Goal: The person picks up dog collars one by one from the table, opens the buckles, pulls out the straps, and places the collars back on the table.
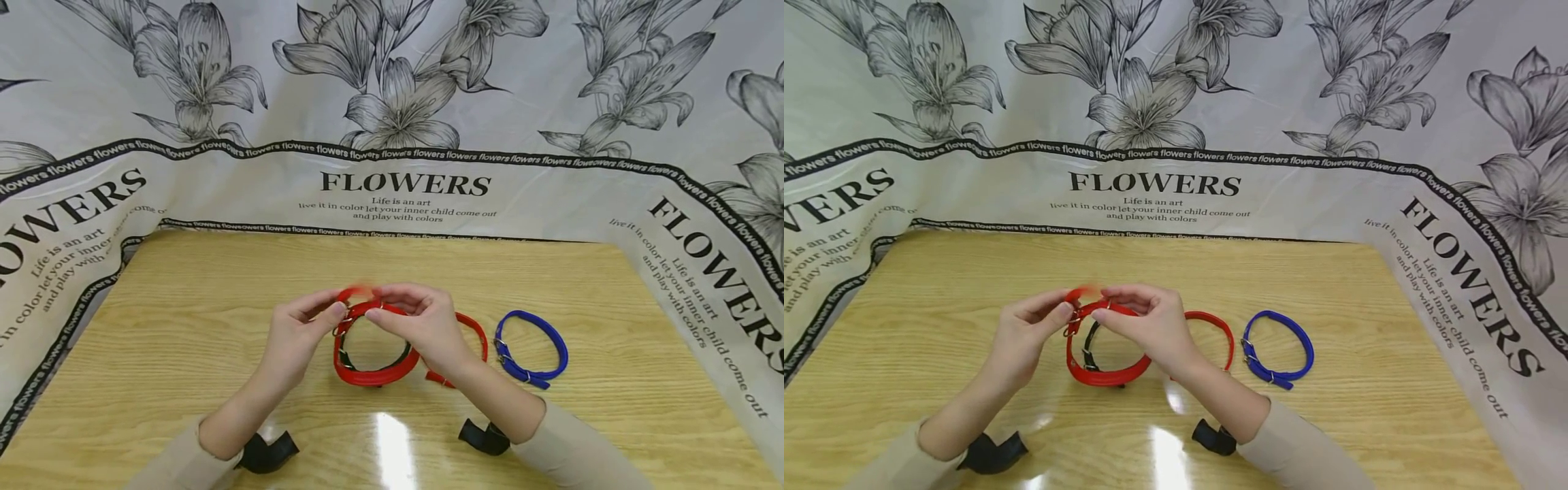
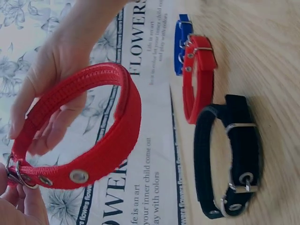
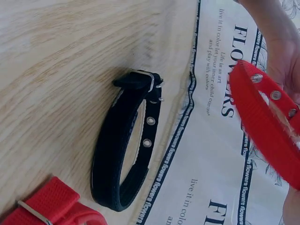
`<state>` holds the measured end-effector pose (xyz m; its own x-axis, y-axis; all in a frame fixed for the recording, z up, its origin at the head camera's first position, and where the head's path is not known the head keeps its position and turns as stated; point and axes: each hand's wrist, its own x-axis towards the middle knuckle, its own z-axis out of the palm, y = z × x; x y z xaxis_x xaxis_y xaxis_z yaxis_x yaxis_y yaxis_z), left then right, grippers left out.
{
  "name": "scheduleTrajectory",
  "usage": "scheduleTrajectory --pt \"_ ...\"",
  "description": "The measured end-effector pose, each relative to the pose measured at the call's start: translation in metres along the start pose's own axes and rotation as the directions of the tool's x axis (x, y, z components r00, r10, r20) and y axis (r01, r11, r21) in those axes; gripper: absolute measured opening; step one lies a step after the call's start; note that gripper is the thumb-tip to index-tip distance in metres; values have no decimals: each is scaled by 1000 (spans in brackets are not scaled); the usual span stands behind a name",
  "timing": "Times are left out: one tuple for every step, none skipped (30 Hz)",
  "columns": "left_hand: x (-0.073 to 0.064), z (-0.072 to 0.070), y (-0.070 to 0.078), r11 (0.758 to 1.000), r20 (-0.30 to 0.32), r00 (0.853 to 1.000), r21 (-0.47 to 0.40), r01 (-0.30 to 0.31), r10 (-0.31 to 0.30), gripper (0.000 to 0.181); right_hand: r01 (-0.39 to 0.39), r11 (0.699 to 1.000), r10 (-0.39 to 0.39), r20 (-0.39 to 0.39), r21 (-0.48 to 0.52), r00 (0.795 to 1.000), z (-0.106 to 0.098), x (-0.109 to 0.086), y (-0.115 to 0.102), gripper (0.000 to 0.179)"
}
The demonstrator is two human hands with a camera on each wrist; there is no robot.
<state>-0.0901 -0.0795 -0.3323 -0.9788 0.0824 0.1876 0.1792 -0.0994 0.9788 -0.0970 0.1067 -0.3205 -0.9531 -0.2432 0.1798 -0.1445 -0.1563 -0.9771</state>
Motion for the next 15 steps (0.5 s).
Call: scheduleTrajectory --pt "0 0 0 1000 -15 1000 -11 -1 1 23 -1 1000 1 -2 5 1000 1 0 0 33" --pt "0 0 1 1000 -24 1000 -15 0 0 23 -6 1000 6 -1 6 1000 1 1 0 33" --pt "-1 -1 1 1000 -27 1000 -15 -4 4 24 -10 1000 10 6 -5 1000 1 1 1 33" --pt "-1 -2 1 1000 -24 1000 -9 -10 10 24 -20 1000 21 20 -22 1000 0 2 0 33" --pt "-2 -2 1 1000 -15 1000 16 -22 23 24 -36 998 38 40 -48 998 -2 2 0 33" --pt "-3 -3 2 997 0 999 50 -50 50 24 -53 996 57 66 -74 996 -4 3 -1 33" --pt "-4 -4 1 992 16 996 88 -88 86 24 -70 992 81 95 -105 992 -7 3 -2 34" --pt "-5 -5 1 981 37 990 132 -140 137 24 -85 987 102 123 -137 987 -10 4 -4 34" --pt "-5 -6 0 962 58 978 181 -206 199 23 -95 982 119 145 -164 982 -13 5 -7 33" --pt "-5 -6 0 932 81 960 231 -278 266 22 -106 976 138 160 -192 977 -15 6 -9 32" --pt "-5 -6 -1 890 107 934 285 -356 340 22 -117 970 154 165 -214 974 -18 7 -12 32" --pt "-4 -6 -2 837 136 901 335 -433 412 23 -118 966 159 168 -229 973 -19 8 -15 32" --pt "-3 -6 -3 784 160 868 376 -495 471 24 -123 962 166 163 -244 973 -20 9 -18 33" --pt "-2 -5 -4 730 186 833 409 -548 521 24 -127 959 169 153 -253 974 -21 10 -20 32" --pt "-1 -4 -4 679 208 799 435 -592 564 25 -133 957 174 144 -258 974 -21 10 -23 31"
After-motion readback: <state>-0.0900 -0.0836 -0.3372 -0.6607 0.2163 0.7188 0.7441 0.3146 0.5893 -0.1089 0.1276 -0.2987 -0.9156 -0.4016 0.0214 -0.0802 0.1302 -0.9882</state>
